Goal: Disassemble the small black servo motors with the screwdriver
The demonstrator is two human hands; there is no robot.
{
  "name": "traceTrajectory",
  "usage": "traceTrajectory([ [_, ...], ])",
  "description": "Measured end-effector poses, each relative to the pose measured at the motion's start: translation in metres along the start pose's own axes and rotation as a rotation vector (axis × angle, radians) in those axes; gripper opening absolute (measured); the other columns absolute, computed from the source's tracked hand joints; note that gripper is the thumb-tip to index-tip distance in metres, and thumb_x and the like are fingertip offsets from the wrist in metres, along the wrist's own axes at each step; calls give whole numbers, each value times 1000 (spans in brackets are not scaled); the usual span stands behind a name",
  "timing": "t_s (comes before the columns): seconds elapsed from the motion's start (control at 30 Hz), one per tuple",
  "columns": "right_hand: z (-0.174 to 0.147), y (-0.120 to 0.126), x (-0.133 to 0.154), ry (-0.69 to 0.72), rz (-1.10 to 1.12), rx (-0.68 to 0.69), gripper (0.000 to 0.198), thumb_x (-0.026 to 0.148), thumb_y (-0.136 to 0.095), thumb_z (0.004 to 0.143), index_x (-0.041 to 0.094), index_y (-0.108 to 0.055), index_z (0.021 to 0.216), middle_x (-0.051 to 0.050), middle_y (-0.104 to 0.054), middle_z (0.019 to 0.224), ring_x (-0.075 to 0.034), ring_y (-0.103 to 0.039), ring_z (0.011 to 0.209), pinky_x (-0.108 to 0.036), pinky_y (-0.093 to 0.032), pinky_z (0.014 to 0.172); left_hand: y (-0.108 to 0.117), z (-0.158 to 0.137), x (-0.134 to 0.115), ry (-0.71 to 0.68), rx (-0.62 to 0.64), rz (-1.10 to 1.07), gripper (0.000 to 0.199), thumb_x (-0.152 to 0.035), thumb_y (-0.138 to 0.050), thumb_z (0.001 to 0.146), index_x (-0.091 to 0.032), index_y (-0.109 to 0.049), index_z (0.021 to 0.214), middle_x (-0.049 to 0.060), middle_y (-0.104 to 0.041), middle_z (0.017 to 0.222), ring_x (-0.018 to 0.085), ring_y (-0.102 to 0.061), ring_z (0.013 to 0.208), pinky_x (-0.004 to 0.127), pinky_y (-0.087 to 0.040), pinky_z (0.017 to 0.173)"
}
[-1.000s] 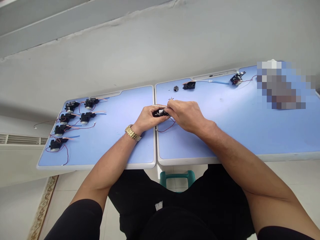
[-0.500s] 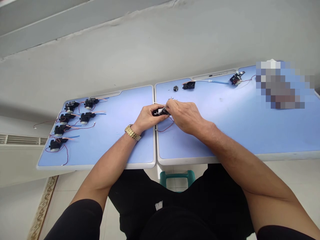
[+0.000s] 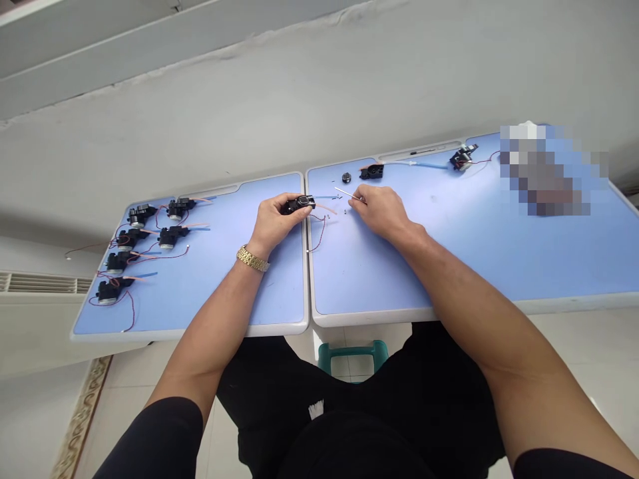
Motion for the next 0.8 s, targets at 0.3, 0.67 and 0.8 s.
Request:
traceTrajectory([
  [0.3, 1, 9, 9, 47, 133, -102, 19, 36, -69, 104, 25, -79, 92, -3, -72, 75, -22, -61, 72, -36, -44, 72, -17, -5, -3, -24, 197, -8, 39, -45, -99, 82, -21, -91, 112, 7, -90, 106, 23, -80, 96, 38, -64, 92],
  [0.67, -26, 53, 34, 163, 347, -230, 25, 30, -62, 103, 25, -84, 112, -5, -78, 84, -24, -67, 73, -40, -55, 74, -30, -12, -12, -69, 337, -39, 39, -42, -97, 85, -22, -90, 118, 7, -89, 113, 23, -81, 102, 38, -63, 97],
  [0.8, -39, 64, 50, 171, 267, -237, 25, 43, -63, 111, 27, -79, 99, -2, -69, 69, -21, -58, 61, -41, -50, 69, -29, -11, -10, -63, 316, -39, 42, -40, -97, 84, -22, -89, 121, 7, -89, 114, 21, -80, 101, 37, -63, 97],
])
Point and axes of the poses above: each hand's wrist, its own z-axis towards the middle knuckle, its own y-axis out of the back of the hand, x = y × z, the point moved 7 cm from there along z, towards the middle knuckle
